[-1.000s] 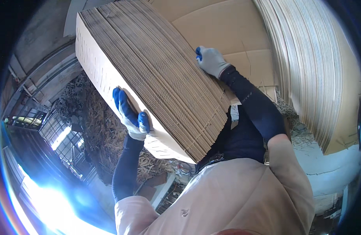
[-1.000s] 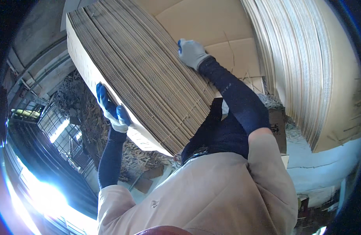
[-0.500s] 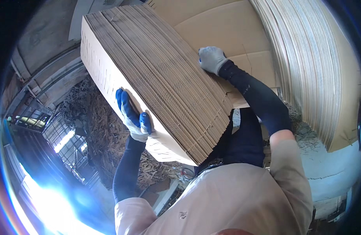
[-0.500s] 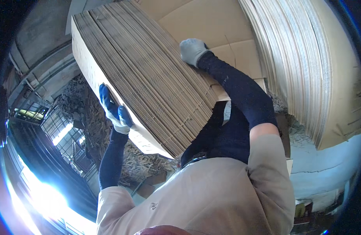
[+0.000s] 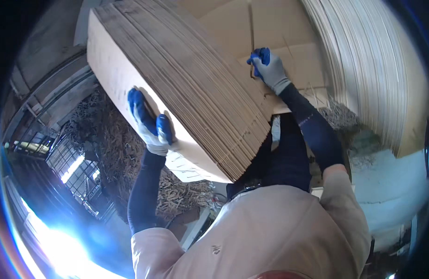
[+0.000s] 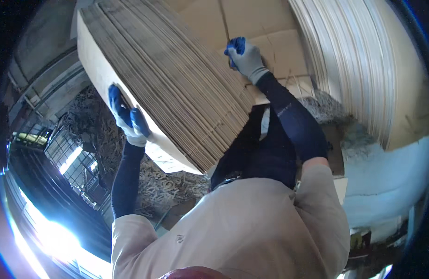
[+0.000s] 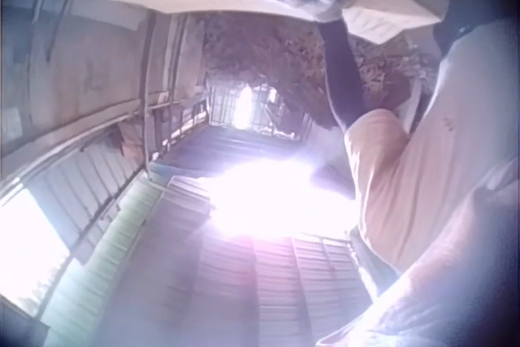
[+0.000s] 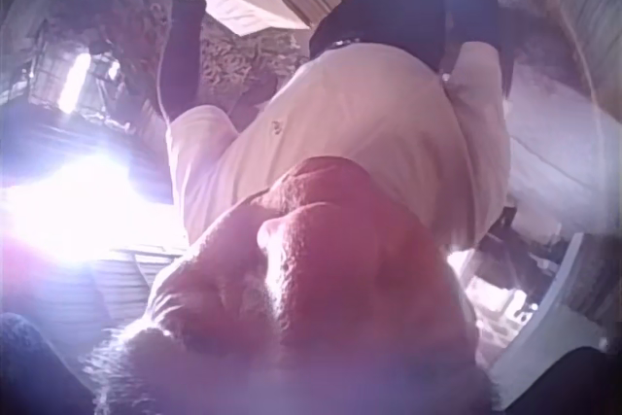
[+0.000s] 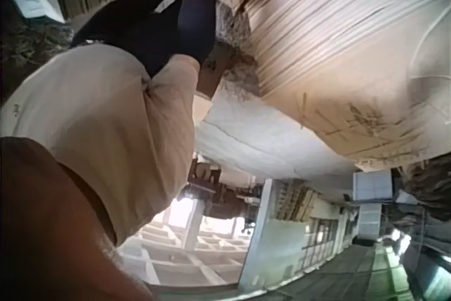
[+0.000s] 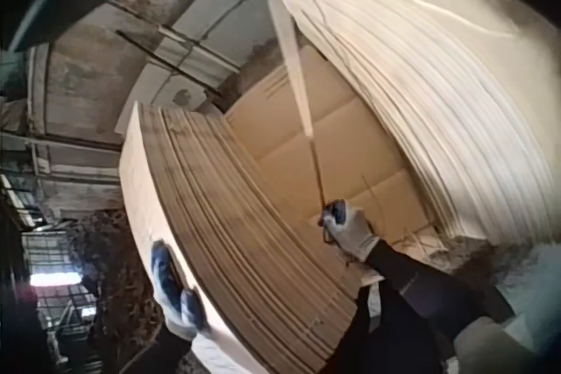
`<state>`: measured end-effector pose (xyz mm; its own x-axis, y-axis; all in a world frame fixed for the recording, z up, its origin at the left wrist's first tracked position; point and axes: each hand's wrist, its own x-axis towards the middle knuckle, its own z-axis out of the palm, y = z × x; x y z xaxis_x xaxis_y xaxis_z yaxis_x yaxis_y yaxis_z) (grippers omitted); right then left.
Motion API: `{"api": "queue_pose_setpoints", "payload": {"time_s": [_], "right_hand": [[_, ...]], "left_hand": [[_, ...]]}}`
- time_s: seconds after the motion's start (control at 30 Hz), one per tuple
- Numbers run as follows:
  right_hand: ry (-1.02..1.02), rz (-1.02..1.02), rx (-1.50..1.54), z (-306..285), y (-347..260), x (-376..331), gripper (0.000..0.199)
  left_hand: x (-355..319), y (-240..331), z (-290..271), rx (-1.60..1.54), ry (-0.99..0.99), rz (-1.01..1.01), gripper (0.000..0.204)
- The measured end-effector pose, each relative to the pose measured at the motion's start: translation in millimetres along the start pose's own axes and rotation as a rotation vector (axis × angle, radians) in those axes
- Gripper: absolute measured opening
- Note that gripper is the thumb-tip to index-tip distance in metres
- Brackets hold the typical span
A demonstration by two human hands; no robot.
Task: Handling and stacking corrugated board sheets and straw filler materials in a storage area.
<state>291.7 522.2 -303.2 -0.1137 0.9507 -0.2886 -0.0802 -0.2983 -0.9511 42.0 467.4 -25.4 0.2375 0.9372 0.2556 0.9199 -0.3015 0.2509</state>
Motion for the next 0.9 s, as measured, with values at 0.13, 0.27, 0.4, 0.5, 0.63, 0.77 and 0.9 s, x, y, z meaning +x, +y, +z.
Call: {"api": "queue_pose_setpoints", "payload": {"time_s": [0.13, 0.27, 0.4, 0.5, 0.63, 0.77, 0.9], "right_hand": [[0.183, 0.091, 0.216, -11, -13, -1, 0.011], [0.17, 0.026, 0.1, -27, -21, -12, 0.011], [0.302, -0.163, 0.089, -48, -13, -43, 0.016], [0.443, -0.213, 0.292, -58, -19, -80, 0.022], [0.502, -0.263, 0.226, -89, -55, -112, 0.028], [0.436, -0.264, 0.018, -120, -59, -184, 0.032], [0.366, -0.029, -0.44, -177, -9, -251, 0.034]], "left_hand": [[-4, 7, 2, -0.021, 0.035, -0.036, 0.071], [-7, 2, 3, -0.023, 0.039, 0.024, 0.065], [-7, 3, 3, -0.015, 0.041, 0.058, 0.058], [-6, 9, 1, -0.03, 0.037, 0.064, 0.054], [-10, 8, 3, -0.043, 0.035, 0.016, 0.054], [-4, 8, 6, -0.053, 0.067, 0.049, 0.052], [-15, 7, 3, -0.045, 0.075, 0.023, 0.054]]}}
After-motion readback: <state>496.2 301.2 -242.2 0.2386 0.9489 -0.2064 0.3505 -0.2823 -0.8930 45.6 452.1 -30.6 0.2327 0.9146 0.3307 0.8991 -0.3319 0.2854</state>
